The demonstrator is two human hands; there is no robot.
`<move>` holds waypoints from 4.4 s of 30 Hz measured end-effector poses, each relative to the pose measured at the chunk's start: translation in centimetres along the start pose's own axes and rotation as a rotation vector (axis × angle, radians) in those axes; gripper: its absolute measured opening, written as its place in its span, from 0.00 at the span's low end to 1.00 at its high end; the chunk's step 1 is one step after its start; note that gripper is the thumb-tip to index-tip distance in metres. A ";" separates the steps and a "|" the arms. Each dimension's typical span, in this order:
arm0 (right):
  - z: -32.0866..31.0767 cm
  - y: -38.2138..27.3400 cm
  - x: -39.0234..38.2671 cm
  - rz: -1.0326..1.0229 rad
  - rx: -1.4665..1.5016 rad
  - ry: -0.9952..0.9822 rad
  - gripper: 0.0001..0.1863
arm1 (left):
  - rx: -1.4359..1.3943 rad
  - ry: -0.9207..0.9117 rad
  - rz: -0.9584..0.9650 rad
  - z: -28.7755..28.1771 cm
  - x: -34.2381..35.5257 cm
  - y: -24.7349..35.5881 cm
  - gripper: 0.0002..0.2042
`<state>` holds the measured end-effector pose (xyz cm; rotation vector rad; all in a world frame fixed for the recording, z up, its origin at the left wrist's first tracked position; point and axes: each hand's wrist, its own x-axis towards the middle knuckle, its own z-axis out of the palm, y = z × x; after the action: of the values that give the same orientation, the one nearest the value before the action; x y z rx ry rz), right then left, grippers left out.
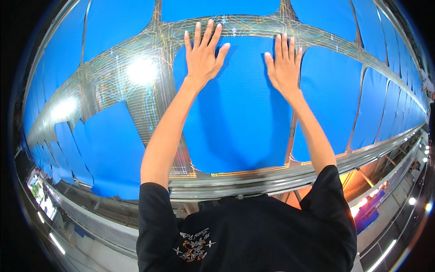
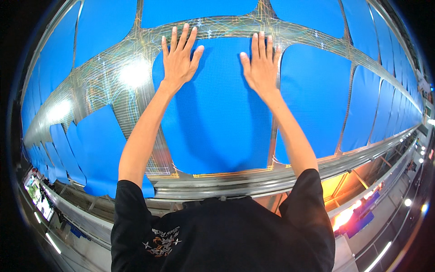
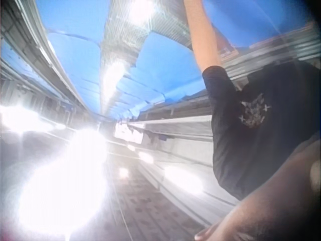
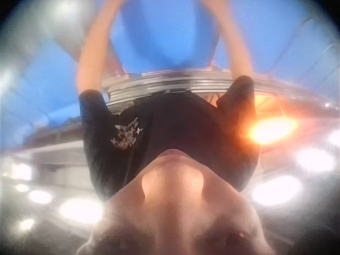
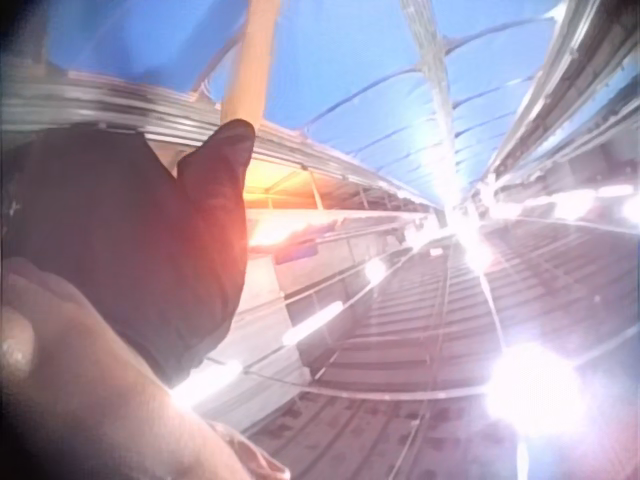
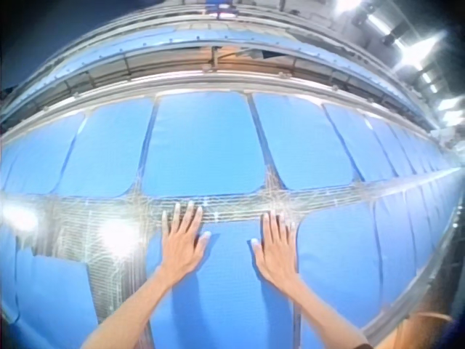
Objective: The person repeatedly picks up blue protective film sheets and places them onto a curved metal grid structure. They smooth each sheet with both hands to conform it to the surface, then remove it and repeat the process on adjacent sections.
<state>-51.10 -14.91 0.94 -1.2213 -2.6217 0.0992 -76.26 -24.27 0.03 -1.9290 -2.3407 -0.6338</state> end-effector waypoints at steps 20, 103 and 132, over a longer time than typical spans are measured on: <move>0.5 0.1 -1.5 0.164 -0.014 0.080 0.38 | -0.186 -0.280 0.192 -4.0 -8.9 6.4 0.32; -4.9 -11.6 -20.0 0.055 0.263 -0.129 0.48 | -0.903 -0.053 -1.347 -14.5 -41.3 11.6 0.24; -3.8 -22.5 -27.0 -0.428 0.503 -0.284 0.41 | -0.810 -0.270 -0.704 -19.5 -33.5 14.2 0.21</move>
<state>-50.21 -50.18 3.07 -0.4979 -2.7720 0.8429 -59.56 -59.98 12.26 -1.3281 -3.3052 -1.6712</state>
